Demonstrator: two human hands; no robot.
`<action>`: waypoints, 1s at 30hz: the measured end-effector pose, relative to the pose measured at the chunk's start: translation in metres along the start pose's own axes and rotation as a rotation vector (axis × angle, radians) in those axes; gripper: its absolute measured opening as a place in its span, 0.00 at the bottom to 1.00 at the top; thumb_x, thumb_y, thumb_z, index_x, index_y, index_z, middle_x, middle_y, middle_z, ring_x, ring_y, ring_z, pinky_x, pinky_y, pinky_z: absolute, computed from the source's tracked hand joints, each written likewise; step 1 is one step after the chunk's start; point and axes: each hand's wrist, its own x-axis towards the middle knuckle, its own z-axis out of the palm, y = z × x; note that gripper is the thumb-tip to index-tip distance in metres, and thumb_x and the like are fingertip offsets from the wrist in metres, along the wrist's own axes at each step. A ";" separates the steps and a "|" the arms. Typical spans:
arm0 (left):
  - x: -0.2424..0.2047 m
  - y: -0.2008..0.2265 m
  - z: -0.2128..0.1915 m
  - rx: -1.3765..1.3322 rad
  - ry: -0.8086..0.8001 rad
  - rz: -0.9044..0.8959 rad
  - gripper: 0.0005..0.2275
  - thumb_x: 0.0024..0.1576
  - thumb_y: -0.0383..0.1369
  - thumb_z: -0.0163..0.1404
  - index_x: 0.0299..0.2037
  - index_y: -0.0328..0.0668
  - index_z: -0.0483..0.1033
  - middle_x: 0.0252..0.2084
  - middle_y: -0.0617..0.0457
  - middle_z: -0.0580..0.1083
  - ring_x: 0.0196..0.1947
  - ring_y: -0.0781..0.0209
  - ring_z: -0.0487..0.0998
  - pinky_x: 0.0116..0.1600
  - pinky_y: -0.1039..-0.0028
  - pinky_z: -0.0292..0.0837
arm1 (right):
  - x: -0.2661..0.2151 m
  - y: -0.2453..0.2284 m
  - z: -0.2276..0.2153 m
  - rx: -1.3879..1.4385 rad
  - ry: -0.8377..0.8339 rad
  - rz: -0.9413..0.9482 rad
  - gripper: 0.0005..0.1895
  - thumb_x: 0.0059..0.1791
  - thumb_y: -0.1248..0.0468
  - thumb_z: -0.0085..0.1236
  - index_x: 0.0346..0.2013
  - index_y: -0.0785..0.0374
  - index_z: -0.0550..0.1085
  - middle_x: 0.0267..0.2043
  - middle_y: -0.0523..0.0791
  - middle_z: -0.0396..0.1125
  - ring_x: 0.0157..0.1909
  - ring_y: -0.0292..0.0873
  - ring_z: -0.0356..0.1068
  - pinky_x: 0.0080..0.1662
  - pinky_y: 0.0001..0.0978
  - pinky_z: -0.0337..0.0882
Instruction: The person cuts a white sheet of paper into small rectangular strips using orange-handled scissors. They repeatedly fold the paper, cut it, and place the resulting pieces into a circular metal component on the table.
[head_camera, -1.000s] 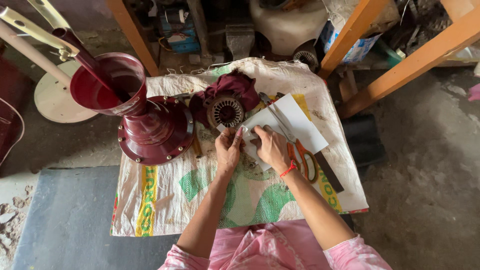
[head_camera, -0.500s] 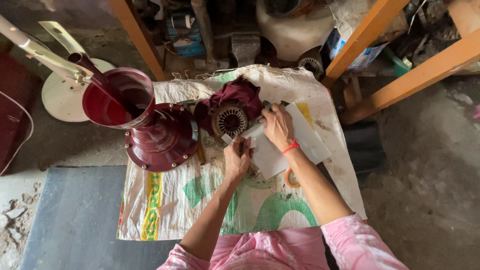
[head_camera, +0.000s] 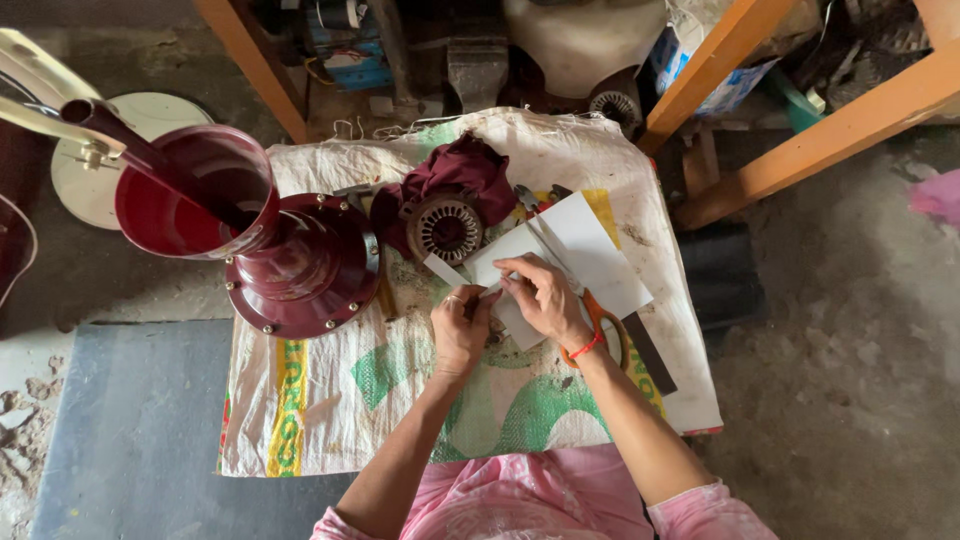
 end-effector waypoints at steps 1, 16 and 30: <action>-0.002 0.000 -0.002 0.006 -0.005 -0.010 0.05 0.54 0.25 0.60 0.36 0.32 0.78 0.29 0.44 0.80 0.24 0.59 0.81 0.30 0.72 0.75 | -0.003 -0.001 0.002 0.009 -0.024 -0.020 0.10 0.49 0.71 0.56 0.45 0.67 0.77 0.43 0.50 0.74 0.43 0.50 0.76 0.43 0.36 0.74; -0.007 -0.021 -0.028 0.175 0.240 -0.123 0.18 0.55 0.25 0.61 0.53 0.35 0.71 0.42 0.40 0.74 0.30 0.54 0.78 0.34 0.67 0.77 | -0.021 0.015 0.025 -0.093 -0.046 0.112 0.11 0.50 0.76 0.52 0.43 0.64 0.77 0.38 0.48 0.74 0.37 0.46 0.76 0.39 0.34 0.74; 0.013 -0.030 -0.014 0.262 0.228 -0.335 0.40 0.45 0.35 0.71 0.62 0.29 0.58 0.49 0.32 0.70 0.49 0.35 0.73 0.53 0.49 0.70 | -0.022 0.018 0.020 -0.188 0.007 0.136 0.09 0.49 0.72 0.57 0.44 0.61 0.78 0.42 0.46 0.76 0.42 0.47 0.78 0.43 0.35 0.75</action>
